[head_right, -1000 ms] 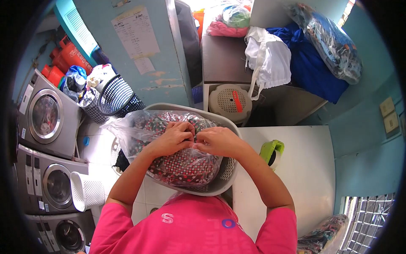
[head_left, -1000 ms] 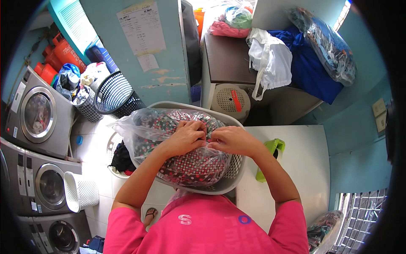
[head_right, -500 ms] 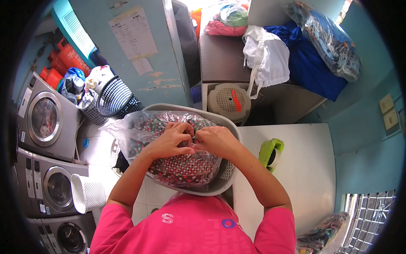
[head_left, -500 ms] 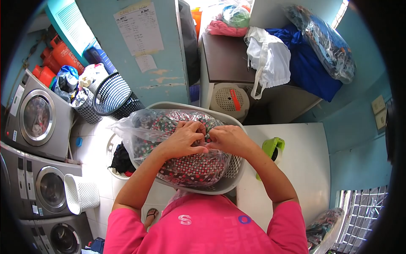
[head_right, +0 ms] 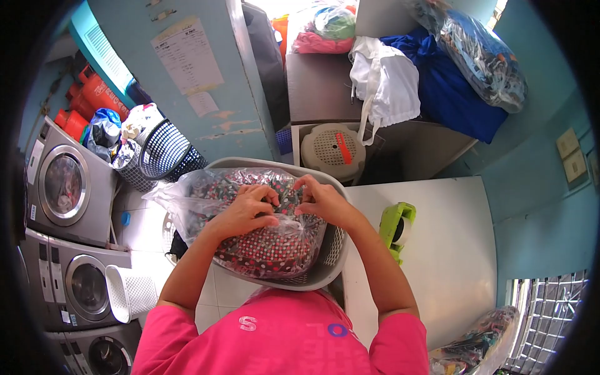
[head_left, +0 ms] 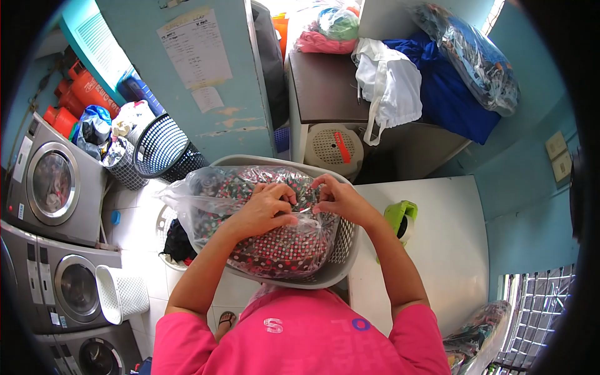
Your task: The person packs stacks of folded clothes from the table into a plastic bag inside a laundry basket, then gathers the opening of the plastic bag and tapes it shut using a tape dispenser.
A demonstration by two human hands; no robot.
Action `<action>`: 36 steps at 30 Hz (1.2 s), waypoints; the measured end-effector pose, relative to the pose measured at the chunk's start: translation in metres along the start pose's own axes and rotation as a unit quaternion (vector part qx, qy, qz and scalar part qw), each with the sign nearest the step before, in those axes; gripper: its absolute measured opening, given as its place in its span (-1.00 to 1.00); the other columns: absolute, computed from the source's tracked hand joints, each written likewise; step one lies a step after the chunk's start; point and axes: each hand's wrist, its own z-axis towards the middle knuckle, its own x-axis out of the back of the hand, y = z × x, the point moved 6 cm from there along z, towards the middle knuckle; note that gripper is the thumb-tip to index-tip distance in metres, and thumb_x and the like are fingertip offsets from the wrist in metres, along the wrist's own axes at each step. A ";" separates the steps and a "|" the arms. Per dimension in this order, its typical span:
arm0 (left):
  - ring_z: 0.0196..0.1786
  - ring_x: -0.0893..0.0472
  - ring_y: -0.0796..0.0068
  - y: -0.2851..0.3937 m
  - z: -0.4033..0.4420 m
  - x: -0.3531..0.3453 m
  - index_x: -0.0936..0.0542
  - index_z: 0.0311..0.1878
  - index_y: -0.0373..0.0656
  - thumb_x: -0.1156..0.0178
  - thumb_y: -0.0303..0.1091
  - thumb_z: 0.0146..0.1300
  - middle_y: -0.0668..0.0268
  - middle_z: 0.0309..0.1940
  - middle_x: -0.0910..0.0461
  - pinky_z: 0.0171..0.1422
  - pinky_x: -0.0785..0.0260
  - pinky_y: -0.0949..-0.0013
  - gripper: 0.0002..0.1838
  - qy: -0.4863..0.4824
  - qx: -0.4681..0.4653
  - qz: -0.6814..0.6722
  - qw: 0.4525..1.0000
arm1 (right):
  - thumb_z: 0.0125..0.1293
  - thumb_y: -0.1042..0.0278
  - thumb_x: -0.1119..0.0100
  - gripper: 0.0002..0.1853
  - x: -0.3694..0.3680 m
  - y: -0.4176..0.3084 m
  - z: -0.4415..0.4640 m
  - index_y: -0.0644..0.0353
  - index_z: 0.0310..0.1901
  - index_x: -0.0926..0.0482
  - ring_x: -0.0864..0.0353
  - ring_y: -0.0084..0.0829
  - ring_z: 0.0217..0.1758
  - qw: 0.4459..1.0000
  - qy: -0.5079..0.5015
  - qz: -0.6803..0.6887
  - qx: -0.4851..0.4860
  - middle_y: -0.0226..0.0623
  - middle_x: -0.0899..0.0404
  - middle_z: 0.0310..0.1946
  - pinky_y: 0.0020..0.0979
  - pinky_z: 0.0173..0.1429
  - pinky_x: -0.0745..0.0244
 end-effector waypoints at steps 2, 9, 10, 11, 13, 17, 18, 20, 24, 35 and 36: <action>-0.05 -0.39 0.34 -0.003 -0.001 0.001 -0.56 -0.47 -0.14 -0.18 -0.21 0.07 0.37 -0.21 -0.43 0.12 -0.03 0.27 -0.80 0.009 0.007 -0.022 1.000 | -0.02 0.47 -0.30 -0.53 -0.003 0.011 -0.001 0.21 -0.07 -0.32 -0.28 -0.60 -0.53 1.000 0.020 0.017 -0.002 -0.48 -0.32 -0.63 -0.54 -0.39 -0.23; -0.04 -0.42 0.44 -0.047 -0.015 0.010 -0.42 -0.23 -0.17 -0.05 -0.35 0.20 0.28 -0.10 -0.42 0.09 -0.23 0.39 -0.87 0.165 0.105 -0.504 0.841 | -0.15 0.25 -0.42 -0.31 -0.014 0.063 -0.005 0.18 0.06 -0.31 -0.37 -0.45 -0.06 0.986 0.165 0.002 0.009 -0.29 -0.41 -0.18 -0.46 0.04 -0.26; -0.02 -0.42 0.44 -0.055 -0.018 0.015 -0.41 -0.19 -0.16 -0.01 -0.33 0.24 0.26 -0.08 -0.41 0.12 -0.24 0.39 -0.85 0.210 0.080 -0.596 0.771 | -0.17 0.18 -0.43 -0.24 -0.012 0.065 -0.007 0.17 0.12 -0.31 -0.34 -0.35 0.10 0.974 0.218 0.054 0.038 -0.20 -0.39 -0.01 -0.41 0.17 -0.22; -0.02 -0.42 0.44 -0.060 -0.021 0.016 -0.41 -0.19 -0.16 -0.01 -0.33 0.24 0.26 -0.08 -0.41 0.12 -0.24 0.39 -0.85 0.208 0.079 -0.595 0.772 | -0.17 0.18 -0.43 -0.24 -0.014 0.071 -0.010 0.17 0.12 -0.31 -0.34 -0.35 0.10 0.973 0.221 0.054 0.039 -0.20 -0.39 -0.01 -0.41 0.17 -0.22; 0.04 -0.42 0.42 -0.069 -0.025 0.016 -0.43 -0.14 -0.14 0.01 -0.29 0.27 0.26 -0.07 -0.46 0.16 -0.25 0.34 -0.83 0.234 0.060 -0.750 0.615 | -0.09 0.15 -0.36 -0.15 -0.028 0.084 -0.012 0.18 0.24 -0.17 -0.12 -0.24 0.31 0.943 0.113 0.305 -0.075 -0.15 -0.18 0.21 -0.37 0.38 0.08; 0.07 -0.41 0.39 -0.065 -0.023 0.028 -0.42 -0.10 -0.15 0.05 -0.24 0.29 0.25 -0.03 -0.45 0.21 -0.24 0.28 -0.78 0.234 -0.004 -0.781 0.578 | 0.03 0.16 -0.27 -0.27 -0.024 0.098 -0.020 0.16 0.23 -0.20 -0.17 -0.28 0.28 0.937 0.118 0.315 -0.099 -0.17 -0.21 0.21 -0.35 0.35 0.01; 0.07 -0.41 0.39 -0.061 -0.022 0.032 -0.42 -0.10 -0.15 0.05 -0.24 0.29 0.25 -0.03 -0.45 0.21 -0.24 0.28 -0.78 0.233 -0.003 -0.782 0.578 | 0.10 0.17 -0.21 -0.33 -0.015 0.091 -0.027 0.16 0.22 -0.21 -0.18 -0.32 0.27 0.928 0.157 0.325 -0.089 -0.19 -0.23 0.20 -0.36 0.32 -0.04; 0.06 -0.41 0.39 -0.052 -0.019 0.040 -0.41 -0.09 -0.15 0.04 -0.22 0.29 0.24 -0.04 -0.44 0.23 -0.23 0.26 -0.76 0.242 -0.012 -0.786 0.569 | 0.27 0.22 -0.03 -0.56 0.004 0.091 -0.043 0.13 0.15 -0.29 -0.30 -0.44 0.17 0.913 0.248 0.317 -0.060 -0.28 -0.34 0.12 -0.43 0.15 -0.22; 0.08 -0.37 0.40 -0.016 0.000 0.052 -0.38 -0.09 -0.15 0.10 -0.21 0.33 0.24 0.01 -0.35 0.21 -0.24 0.27 -0.76 0.197 -0.034 -0.777 0.597 | 0.31 0.24 0.06 -0.78 0.055 0.084 -0.112 0.11 -0.11 -0.48 -0.42 -0.60 -0.13 0.867 0.431 0.238 -0.071 -0.44 -0.51 -0.13 -0.49 -0.09 -0.31; -0.02 -0.47 0.40 0.121 0.065 -0.194 -0.28 0.11 -0.01 0.00 -0.16 0.24 0.24 0.01 -0.45 -0.05 -0.29 0.29 -0.61 -0.132 0.402 -0.716 0.555 | 0.14 -0.05 -0.07 -0.59 0.024 0.249 -0.302 0.17 -0.31 -0.62 -0.34 -0.14 0.00 0.685 0.610 0.026 -0.399 -0.15 -0.50 -0.16 -0.20 0.09 -0.22; -0.03 -0.48 0.40 0.127 0.062 -0.220 -0.27 0.12 0.01 -0.03 -0.11 0.21 0.25 -0.01 -0.45 -0.03 -0.25 0.27 -0.57 -0.161 0.436 -0.690 0.555 | 0.12 -0.09 -0.06 -0.56 0.020 0.250 -0.299 0.17 -0.30 -0.62 -0.32 -0.14 0.03 0.691 0.597 0.042 -0.405 -0.17 -0.49 -0.13 -0.19 0.10 -0.22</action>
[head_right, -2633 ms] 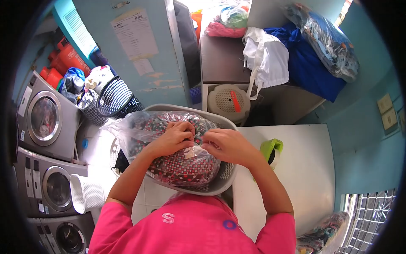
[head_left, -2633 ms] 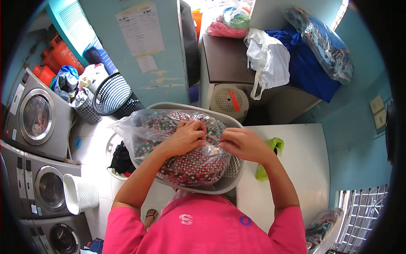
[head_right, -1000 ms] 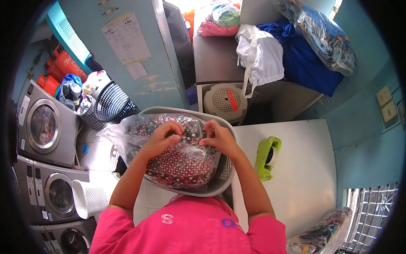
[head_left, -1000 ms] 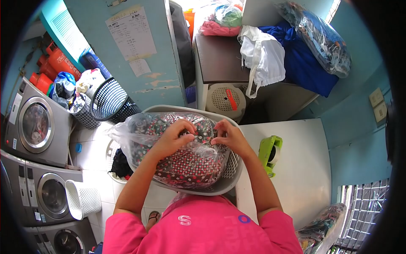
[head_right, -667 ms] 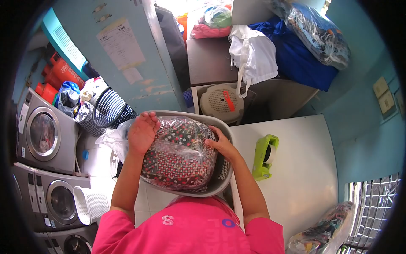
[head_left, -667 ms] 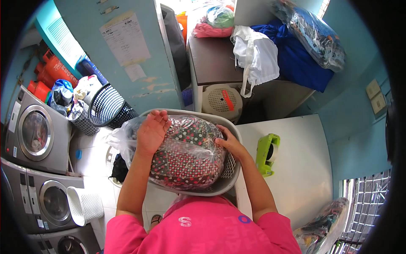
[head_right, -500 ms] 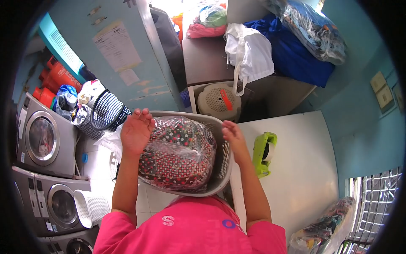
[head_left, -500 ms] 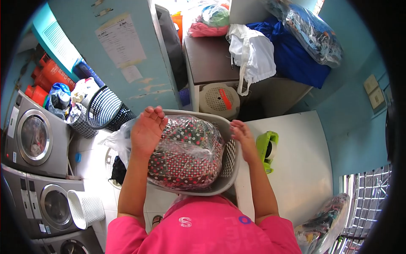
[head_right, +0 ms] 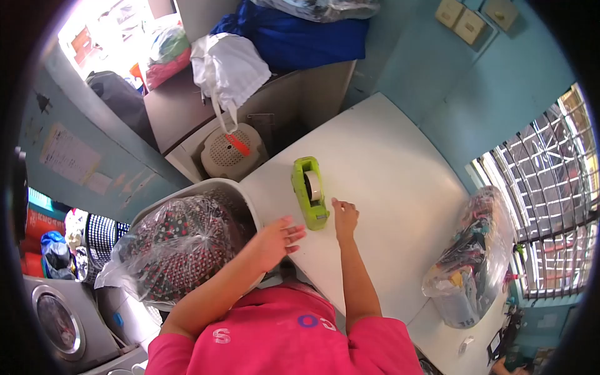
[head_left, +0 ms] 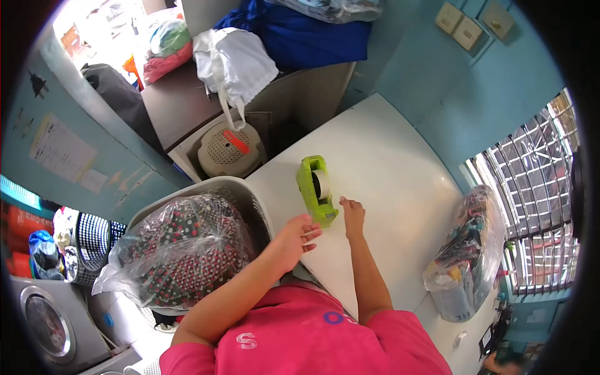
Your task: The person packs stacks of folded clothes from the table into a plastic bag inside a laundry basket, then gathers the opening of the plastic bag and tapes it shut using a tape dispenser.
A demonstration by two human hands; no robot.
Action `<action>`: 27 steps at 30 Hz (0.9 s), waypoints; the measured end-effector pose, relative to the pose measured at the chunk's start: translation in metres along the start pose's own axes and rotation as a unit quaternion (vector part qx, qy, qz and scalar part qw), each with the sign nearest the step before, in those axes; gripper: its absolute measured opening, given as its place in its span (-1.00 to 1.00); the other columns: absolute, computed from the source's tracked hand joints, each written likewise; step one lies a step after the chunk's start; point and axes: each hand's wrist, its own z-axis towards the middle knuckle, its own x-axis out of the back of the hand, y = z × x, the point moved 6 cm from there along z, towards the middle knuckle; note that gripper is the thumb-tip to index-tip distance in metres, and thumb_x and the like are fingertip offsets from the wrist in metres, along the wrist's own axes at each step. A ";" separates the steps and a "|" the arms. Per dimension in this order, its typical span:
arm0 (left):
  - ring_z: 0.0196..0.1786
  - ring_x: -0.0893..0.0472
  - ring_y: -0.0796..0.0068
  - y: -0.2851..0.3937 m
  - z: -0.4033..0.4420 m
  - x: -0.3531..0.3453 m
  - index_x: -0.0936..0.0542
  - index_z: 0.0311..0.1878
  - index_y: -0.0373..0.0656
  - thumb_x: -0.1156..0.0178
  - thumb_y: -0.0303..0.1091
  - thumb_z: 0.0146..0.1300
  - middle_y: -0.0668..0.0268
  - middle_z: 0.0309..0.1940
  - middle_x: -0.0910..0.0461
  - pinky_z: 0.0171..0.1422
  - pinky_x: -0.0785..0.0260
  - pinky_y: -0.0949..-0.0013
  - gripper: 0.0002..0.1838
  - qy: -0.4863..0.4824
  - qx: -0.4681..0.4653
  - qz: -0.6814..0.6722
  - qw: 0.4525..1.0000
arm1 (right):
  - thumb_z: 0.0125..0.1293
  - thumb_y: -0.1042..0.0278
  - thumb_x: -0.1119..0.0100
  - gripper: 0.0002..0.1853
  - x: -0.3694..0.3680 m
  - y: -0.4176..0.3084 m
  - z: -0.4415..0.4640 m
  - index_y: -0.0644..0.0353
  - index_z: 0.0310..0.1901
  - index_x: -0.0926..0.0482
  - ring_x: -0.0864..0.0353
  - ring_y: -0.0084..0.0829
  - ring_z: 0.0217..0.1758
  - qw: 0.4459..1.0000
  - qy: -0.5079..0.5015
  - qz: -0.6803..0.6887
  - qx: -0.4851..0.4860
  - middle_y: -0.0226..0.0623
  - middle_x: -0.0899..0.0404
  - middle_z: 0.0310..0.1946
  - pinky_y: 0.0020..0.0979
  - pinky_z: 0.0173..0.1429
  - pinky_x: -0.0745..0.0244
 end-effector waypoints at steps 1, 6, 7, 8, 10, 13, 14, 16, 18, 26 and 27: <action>-0.04 -0.49 0.40 -0.017 0.019 0.000 -0.27 0.11 0.02 -0.04 -0.08 0.19 0.26 -0.04 -0.46 -0.04 -0.24 0.28 -0.55 0.047 0.038 0.018 0.998 | 0.11 -0.14 -0.05 -0.53 -0.004 -0.001 -0.005 0.16 -0.29 -0.62 -0.29 -0.14 0.05 1.000 -0.021 0.002 -0.012 -0.19 -0.48 -0.11 -0.19 0.11 -0.21; -0.10 -0.51 0.45 -0.062 0.092 0.016 -0.32 0.06 0.06 0.02 0.11 0.17 0.29 -0.16 -0.49 -0.12 -0.20 0.31 -0.53 0.195 0.114 0.083 0.971 | 0.08 -0.18 -0.05 -0.52 -0.006 -0.023 -0.017 0.13 -0.35 -0.64 -0.30 -0.17 0.04 0.999 -0.033 -0.025 -0.018 -0.24 -0.49 -0.13 -0.17 0.11 -0.19; -0.19 -0.51 0.46 -0.065 0.105 0.019 -0.25 0.06 0.02 0.05 0.18 0.16 0.31 -0.21 -0.48 -0.14 -0.18 0.29 -0.47 0.159 0.114 0.090 0.977 | 0.07 -0.18 -0.05 -0.53 -0.005 -0.027 -0.018 0.11 -0.37 -0.65 -0.30 -0.18 0.04 0.999 -0.041 -0.023 -0.017 -0.27 -0.48 -0.14 -0.17 0.11 -0.19; -0.28 -0.51 0.48 -0.069 0.119 0.020 -0.19 0.05 -0.02 0.08 0.25 0.15 0.33 -0.26 -0.46 -0.16 -0.16 0.26 -0.40 0.121 0.114 0.098 0.981 | 0.07 -0.18 -0.05 -0.53 -0.005 -0.032 -0.018 0.11 -0.37 -0.65 -0.30 -0.18 0.04 0.999 -0.040 -0.022 -0.020 -0.27 -0.48 -0.14 -0.17 0.11 -0.19; -0.27 -0.51 0.49 -0.070 0.133 0.022 -0.31 -0.02 0.05 0.20 0.31 0.15 0.33 -0.28 -0.49 -0.19 -0.14 0.31 -0.43 0.149 0.109 0.097 0.978 | 0.06 -0.09 -0.10 -0.58 -0.010 -0.038 -0.019 0.17 -0.45 -0.63 -0.29 -0.21 -0.03 0.998 -0.060 -0.027 -0.010 -0.21 -0.46 -0.23 -0.26 0.06 -0.21; -0.35 -0.50 0.52 -0.069 0.140 0.024 -0.28 -0.04 0.03 0.25 0.38 0.12 0.34 -0.34 -0.50 -0.23 -0.12 0.35 -0.37 0.167 0.090 0.081 0.979 | 0.05 -0.11 -0.09 -0.59 -0.015 -0.038 -0.019 0.11 -0.47 -0.63 -0.32 -0.20 -0.03 0.997 -0.071 -0.021 0.004 -0.33 -0.48 -0.25 -0.18 0.04 -0.20; -0.46 -0.49 0.54 -0.067 0.141 0.023 -0.14 0.02 -0.05 0.18 0.39 0.10 0.35 -0.37 -0.49 -0.24 -0.13 0.33 -0.30 0.156 0.077 0.067 0.982 | 0.05 -0.11 -0.09 -0.59 -0.016 -0.037 -0.017 0.11 -0.47 -0.63 -0.32 -0.20 -0.03 0.997 -0.072 -0.020 0.004 -0.33 -0.48 -0.25 -0.18 0.04 -0.20; -0.47 -0.48 0.54 -0.067 0.145 0.026 -0.14 0.02 -0.04 0.19 0.40 0.10 0.35 -0.39 -0.49 -0.26 -0.12 0.34 -0.30 0.166 0.080 0.057 0.981 | 0.05 -0.01 -0.14 -0.65 -0.020 -0.034 -0.015 0.15 -0.50 -0.60 -0.33 -0.22 -0.07 0.996 -0.075 0.047 -0.003 -0.33 -0.46 -0.28 -0.23 0.01 -0.22; -0.49 -0.48 0.55 -0.067 0.144 0.025 -0.15 0.02 -0.02 0.19 0.40 0.09 0.35 -0.40 -0.50 -0.29 -0.12 0.35 -0.30 0.175 0.084 0.046 0.980 | 0.06 0.05 -0.15 -0.68 -0.017 -0.035 -0.019 0.17 -0.52 -0.58 -0.34 -0.23 -0.09 0.996 -0.065 0.068 0.007 -0.32 -0.46 -0.28 -0.25 0.00 -0.23; -0.59 -0.45 0.58 -0.066 0.142 0.023 -0.15 0.01 -0.01 0.16 0.42 0.05 0.37 -0.49 -0.49 -0.36 -0.12 0.39 -0.29 0.172 0.079 0.069 0.979 | 0.13 0.29 -0.14 -0.77 0.024 -0.044 -0.084 0.28 -0.53 -0.47 -0.31 -0.34 -0.19 0.992 -0.023 0.115 0.049 -0.25 -0.39 -0.37 -0.38 -0.02 -0.18; -0.59 -0.45 0.58 -0.066 0.141 0.021 -0.15 0.01 -0.01 0.16 0.42 0.05 0.37 -0.49 -0.49 -0.36 -0.12 0.39 -0.29 0.170 0.079 0.070 0.980 | 0.15 0.28 -0.12 -0.76 0.024 -0.038 -0.091 0.27 -0.53 -0.46 -0.31 -0.38 -0.21 0.993 -0.022 0.110 0.037 -0.27 -0.39 -0.40 -0.39 -0.04 -0.19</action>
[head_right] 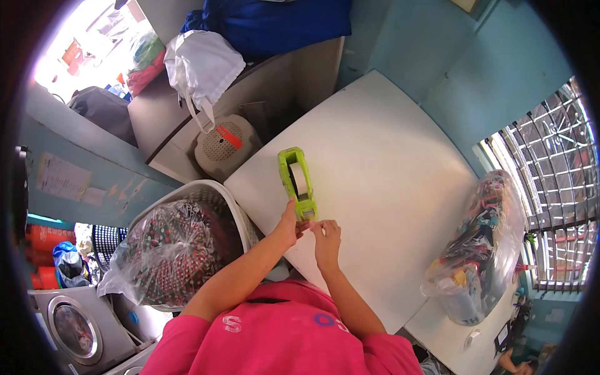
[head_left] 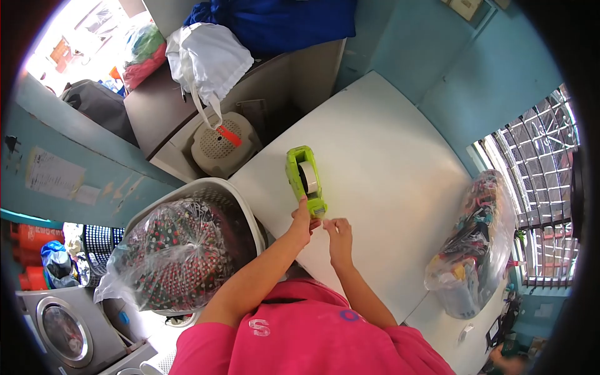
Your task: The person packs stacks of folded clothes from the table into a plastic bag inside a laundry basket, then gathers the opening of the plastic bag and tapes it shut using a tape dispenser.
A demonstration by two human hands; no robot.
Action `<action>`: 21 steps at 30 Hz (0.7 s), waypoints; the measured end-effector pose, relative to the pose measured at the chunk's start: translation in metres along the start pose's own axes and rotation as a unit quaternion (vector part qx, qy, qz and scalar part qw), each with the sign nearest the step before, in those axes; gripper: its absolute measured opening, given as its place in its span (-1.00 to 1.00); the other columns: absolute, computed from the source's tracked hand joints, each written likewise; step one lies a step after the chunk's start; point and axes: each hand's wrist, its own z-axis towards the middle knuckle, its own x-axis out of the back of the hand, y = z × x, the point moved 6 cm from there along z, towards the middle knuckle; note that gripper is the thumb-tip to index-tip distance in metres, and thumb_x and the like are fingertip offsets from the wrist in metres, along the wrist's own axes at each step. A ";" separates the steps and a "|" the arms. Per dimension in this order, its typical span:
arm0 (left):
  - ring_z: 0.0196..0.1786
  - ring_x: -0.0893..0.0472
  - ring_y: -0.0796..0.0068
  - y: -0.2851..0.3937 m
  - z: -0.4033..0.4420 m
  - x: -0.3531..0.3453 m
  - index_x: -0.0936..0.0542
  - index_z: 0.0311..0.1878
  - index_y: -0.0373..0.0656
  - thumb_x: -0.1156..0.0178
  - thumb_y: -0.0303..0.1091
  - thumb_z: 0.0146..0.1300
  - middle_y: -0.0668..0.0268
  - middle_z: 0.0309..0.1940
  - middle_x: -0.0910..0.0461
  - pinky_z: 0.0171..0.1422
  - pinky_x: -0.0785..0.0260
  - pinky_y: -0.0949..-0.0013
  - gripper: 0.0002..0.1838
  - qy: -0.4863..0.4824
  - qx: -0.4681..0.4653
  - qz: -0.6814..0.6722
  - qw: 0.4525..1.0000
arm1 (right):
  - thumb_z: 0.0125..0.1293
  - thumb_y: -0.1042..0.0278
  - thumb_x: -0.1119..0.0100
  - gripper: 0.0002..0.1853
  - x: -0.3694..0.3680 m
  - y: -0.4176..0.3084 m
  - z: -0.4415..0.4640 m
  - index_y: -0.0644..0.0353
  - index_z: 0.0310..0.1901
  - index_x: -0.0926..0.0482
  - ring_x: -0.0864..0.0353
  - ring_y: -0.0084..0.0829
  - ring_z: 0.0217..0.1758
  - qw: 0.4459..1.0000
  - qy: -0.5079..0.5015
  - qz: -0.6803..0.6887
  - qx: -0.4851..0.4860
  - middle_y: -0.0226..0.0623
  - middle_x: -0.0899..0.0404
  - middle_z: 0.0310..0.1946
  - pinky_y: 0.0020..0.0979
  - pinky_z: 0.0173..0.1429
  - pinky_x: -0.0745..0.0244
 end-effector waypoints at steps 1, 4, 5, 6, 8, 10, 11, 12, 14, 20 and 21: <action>-0.58 -0.45 0.59 0.001 -0.001 0.000 -0.14 0.02 -0.03 0.11 0.42 0.03 0.37 -0.50 -0.48 -0.34 -0.14 0.40 -0.26 0.003 -0.001 0.002 1.000 | 0.17 0.27 -0.10 -0.76 0.001 0.005 -0.006 0.26 -0.53 -0.45 -0.30 -0.42 -0.24 1.000 0.001 -0.005 -0.012 -0.30 -0.39 -0.43 -0.41 -0.07 -0.19; -0.45 -0.46 0.59 0.000 -0.004 -0.001 -0.28 -0.01 -0.02 0.04 0.41 0.00 0.38 -0.46 -0.48 -0.25 -0.14 0.37 -0.28 0.035 0.002 0.024 0.999 | 0.22 0.26 -0.08 -0.76 -0.004 0.024 -0.014 0.24 -0.50 -0.42 -0.26 -0.56 -0.40 0.994 -0.028 0.053 -0.093 -0.41 -0.34 -0.56 -0.49 -0.24 -0.21; -0.33 -0.47 0.58 -0.001 -0.005 0.000 -0.42 -0.05 0.00 0.01 0.39 -0.01 0.40 -0.41 -0.49 -0.18 -0.12 0.34 -0.32 0.066 0.007 0.043 0.997 | 0.22 0.26 -0.08 -0.76 -0.005 0.027 -0.015 0.24 -0.50 -0.42 -0.26 -0.56 -0.40 0.994 -0.029 0.053 -0.092 -0.41 -0.34 -0.56 -0.49 -0.24 -0.21; -0.33 -0.47 0.58 0.000 -0.010 -0.003 -0.42 -0.05 0.00 0.01 0.39 -0.01 0.40 -0.41 -0.49 -0.18 -0.12 0.34 -0.32 0.067 0.006 0.042 0.997 | 0.23 0.27 -0.08 -0.77 -0.007 0.032 -0.016 0.25 -0.47 -0.42 -0.29 -0.53 -0.47 0.994 -0.029 0.050 -0.096 -0.37 -0.39 -0.57 -0.49 -0.31 -0.23; -0.33 -0.47 0.58 0.005 -0.021 -0.004 -0.17 0.18 -0.10 -0.19 0.27 -0.07 0.36 -0.36 -0.49 -0.20 -0.15 0.33 -0.13 0.092 -0.039 0.064 0.993 | 0.23 0.27 -0.08 -0.77 -0.011 0.044 -0.016 0.26 -0.44 -0.42 -0.33 -0.50 -0.53 0.993 -0.029 0.047 -0.101 -0.32 -0.43 -0.58 -0.48 -0.38 -0.26; -0.39 -0.44 0.58 0.008 -0.024 -0.005 -0.12 0.13 -0.19 -0.29 0.07 -0.09 0.30 -0.34 -0.44 -0.26 -0.24 0.39 -0.16 0.074 -0.061 0.050 0.994 | 0.24 0.31 -0.08 -0.80 -0.015 0.052 -0.012 0.26 -0.43 -0.42 -0.30 -0.51 -0.61 0.998 -0.016 0.042 -0.051 -0.34 -0.40 -0.61 -0.51 -0.47 -0.23; -0.45 -0.40 0.57 0.012 -0.026 -0.006 -0.07 0.08 -0.28 -0.40 -0.12 -0.11 0.24 -0.32 -0.40 -0.32 -0.34 0.45 -0.16 0.057 -0.083 0.037 0.994 | 0.24 0.31 -0.08 -0.80 -0.017 0.059 -0.010 0.26 -0.43 -0.42 -0.30 -0.51 -0.61 0.998 -0.018 0.043 -0.051 -0.34 -0.40 -0.61 -0.51 -0.47 -0.23; -0.45 -0.40 0.57 0.013 -0.028 -0.006 -0.07 0.08 -0.28 -0.40 -0.12 -0.11 0.24 -0.32 -0.40 -0.32 -0.34 0.45 -0.16 0.059 -0.083 0.036 0.994 | 0.22 0.33 -0.09 -0.82 -0.018 0.062 -0.009 0.26 -0.43 -0.42 -0.33 -0.46 -0.57 0.999 -0.017 0.033 -0.039 -0.30 -0.41 -0.60 -0.46 -0.43 -0.26; -0.44 -0.40 0.57 0.015 -0.033 -0.007 -0.05 0.07 -0.32 -0.40 -0.26 -0.11 0.23 -0.29 -0.40 -0.35 -0.36 0.53 -0.18 0.058 -0.096 0.039 0.993 | 0.21 0.36 -0.10 -0.84 -0.018 0.068 -0.005 0.26 -0.43 -0.43 -0.37 -0.41 -0.54 0.999 -0.014 0.024 -0.028 -0.27 -0.43 -0.59 -0.42 -0.40 -0.29; -0.44 -0.40 0.59 0.012 -0.020 -0.008 -0.05 0.06 -0.31 -0.39 -0.24 -0.09 0.22 -0.32 -0.42 -0.36 -0.35 0.53 -0.20 0.039 -0.106 0.038 0.993 | 0.20 0.37 -0.09 -0.85 0.028 0.107 -0.010 0.27 -0.43 -0.45 -0.41 -0.28 -0.39 0.970 0.043 -0.212 0.112 -0.21 -0.45 -0.52 -0.33 -0.28 -0.34; -0.47 -0.39 0.58 0.005 -0.003 -0.004 -0.07 0.03 -0.29 -0.41 -0.19 -0.12 0.26 -0.37 -0.43 -0.38 -0.34 0.52 -0.19 0.038 -0.135 0.028 0.990 | 0.18 0.43 -0.08 -0.89 0.035 0.153 -0.005 0.27 -0.43 -0.46 -0.41 -0.23 -0.39 0.992 0.073 -0.076 0.068 -0.17 -0.48 -0.47 -0.29 -0.26 -0.34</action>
